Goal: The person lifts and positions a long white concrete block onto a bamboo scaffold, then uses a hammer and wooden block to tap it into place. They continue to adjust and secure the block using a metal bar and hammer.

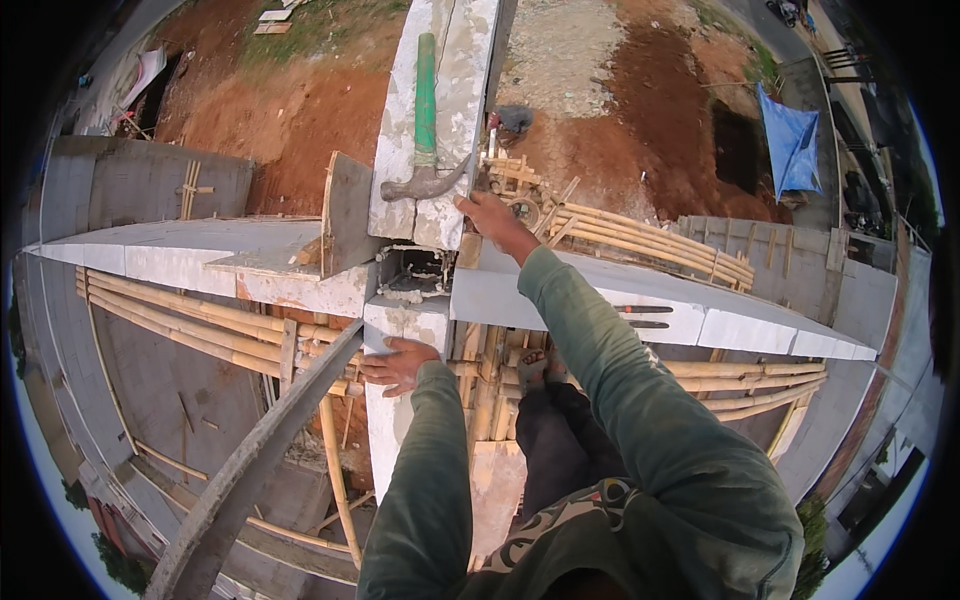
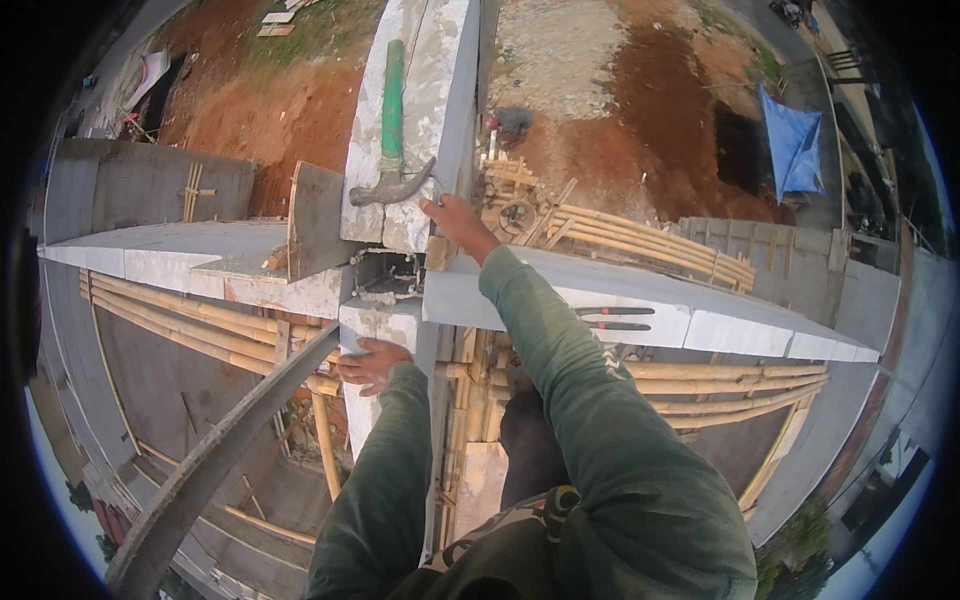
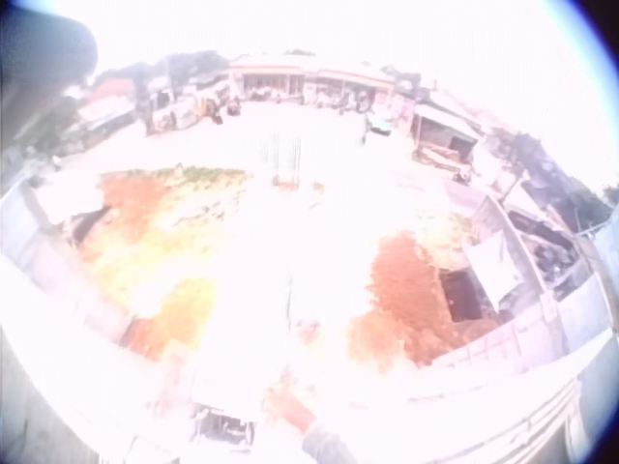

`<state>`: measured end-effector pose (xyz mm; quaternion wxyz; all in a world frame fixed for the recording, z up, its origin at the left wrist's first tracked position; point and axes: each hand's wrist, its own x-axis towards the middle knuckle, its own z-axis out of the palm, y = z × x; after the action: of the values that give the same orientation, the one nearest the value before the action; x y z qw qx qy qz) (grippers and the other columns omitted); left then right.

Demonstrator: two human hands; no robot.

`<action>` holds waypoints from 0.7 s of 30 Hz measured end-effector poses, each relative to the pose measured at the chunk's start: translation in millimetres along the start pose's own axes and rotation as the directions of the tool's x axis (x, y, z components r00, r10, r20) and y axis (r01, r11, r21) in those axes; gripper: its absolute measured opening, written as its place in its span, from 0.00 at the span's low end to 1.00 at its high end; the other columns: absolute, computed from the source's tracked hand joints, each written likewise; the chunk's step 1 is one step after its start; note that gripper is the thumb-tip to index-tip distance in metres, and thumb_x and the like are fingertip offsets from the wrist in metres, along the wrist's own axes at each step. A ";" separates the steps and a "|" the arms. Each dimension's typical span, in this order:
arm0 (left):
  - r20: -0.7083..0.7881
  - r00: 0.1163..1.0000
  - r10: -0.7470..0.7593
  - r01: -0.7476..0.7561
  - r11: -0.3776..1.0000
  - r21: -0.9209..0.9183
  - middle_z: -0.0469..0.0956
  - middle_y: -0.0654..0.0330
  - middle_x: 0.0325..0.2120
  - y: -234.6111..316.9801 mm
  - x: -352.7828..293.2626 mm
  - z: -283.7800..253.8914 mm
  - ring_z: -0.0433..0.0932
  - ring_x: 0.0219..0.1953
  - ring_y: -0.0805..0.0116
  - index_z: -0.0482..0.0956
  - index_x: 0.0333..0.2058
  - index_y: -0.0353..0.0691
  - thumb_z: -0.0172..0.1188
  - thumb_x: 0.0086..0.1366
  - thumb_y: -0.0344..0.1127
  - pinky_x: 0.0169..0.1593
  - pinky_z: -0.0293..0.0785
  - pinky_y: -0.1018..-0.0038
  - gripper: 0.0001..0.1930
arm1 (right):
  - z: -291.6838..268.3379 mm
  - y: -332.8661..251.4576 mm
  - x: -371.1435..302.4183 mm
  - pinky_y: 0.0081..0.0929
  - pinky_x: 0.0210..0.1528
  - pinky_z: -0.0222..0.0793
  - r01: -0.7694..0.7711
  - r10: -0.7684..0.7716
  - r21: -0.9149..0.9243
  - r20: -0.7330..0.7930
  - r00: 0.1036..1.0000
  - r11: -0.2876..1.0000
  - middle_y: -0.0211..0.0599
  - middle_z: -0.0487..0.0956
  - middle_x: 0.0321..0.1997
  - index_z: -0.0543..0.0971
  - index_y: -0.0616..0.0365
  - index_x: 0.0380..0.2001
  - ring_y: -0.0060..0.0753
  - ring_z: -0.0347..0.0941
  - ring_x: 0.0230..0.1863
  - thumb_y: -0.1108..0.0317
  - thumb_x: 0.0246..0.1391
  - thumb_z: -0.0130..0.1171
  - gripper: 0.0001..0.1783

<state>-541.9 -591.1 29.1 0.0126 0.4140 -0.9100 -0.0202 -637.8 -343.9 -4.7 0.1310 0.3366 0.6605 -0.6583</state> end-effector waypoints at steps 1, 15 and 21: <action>-0.018 1.000 0.005 -0.005 1.000 -0.008 0.50 0.58 0.69 0.3 -0.2 -0.3 0.46 0.71 0.59 0.53 0.68 0.43 0.39 0.67 0.58 0.65 0.43 0.40 0.36 | -2.9 -0.4 -1.5 0.36 0.58 0.64 0.000 0.000 -0.007 0.036 0.999 1.000 0.61 0.74 0.54 0.68 0.75 0.56 0.50 0.71 0.56 0.44 0.56 0.56 0.41; 0.084 0.996 0.008 -0.005 1.000 -0.030 0.47 0.53 0.69 1.8 3.2 -7.6 0.42 0.72 0.55 0.49 0.68 0.37 0.39 0.67 0.56 0.66 0.41 0.38 0.38 | -4.9 -23.5 -26.8 0.37 0.49 0.65 0.119 -0.122 -0.113 -0.019 0.992 0.986 0.49 0.79 0.42 0.75 0.72 0.45 0.41 0.73 0.43 0.44 0.61 0.51 0.33; 0.002 0.999 0.038 -0.038 0.999 -0.036 0.51 0.51 0.68 -0.8 2.7 -4.4 0.45 0.71 0.53 0.56 0.65 0.36 0.43 0.66 0.55 0.65 0.41 0.38 0.36 | -10.0 -0.7 -53.2 0.40 0.47 0.67 0.198 -0.226 -0.173 -0.159 0.961 0.965 0.51 0.80 0.41 0.74 0.65 0.49 0.49 0.76 0.45 0.47 0.63 0.48 0.28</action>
<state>-542.9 -593.8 33.4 0.0191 0.3962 -0.9172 -0.0371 -596.2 -348.7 29.6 0.0262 0.3097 0.7511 -0.5824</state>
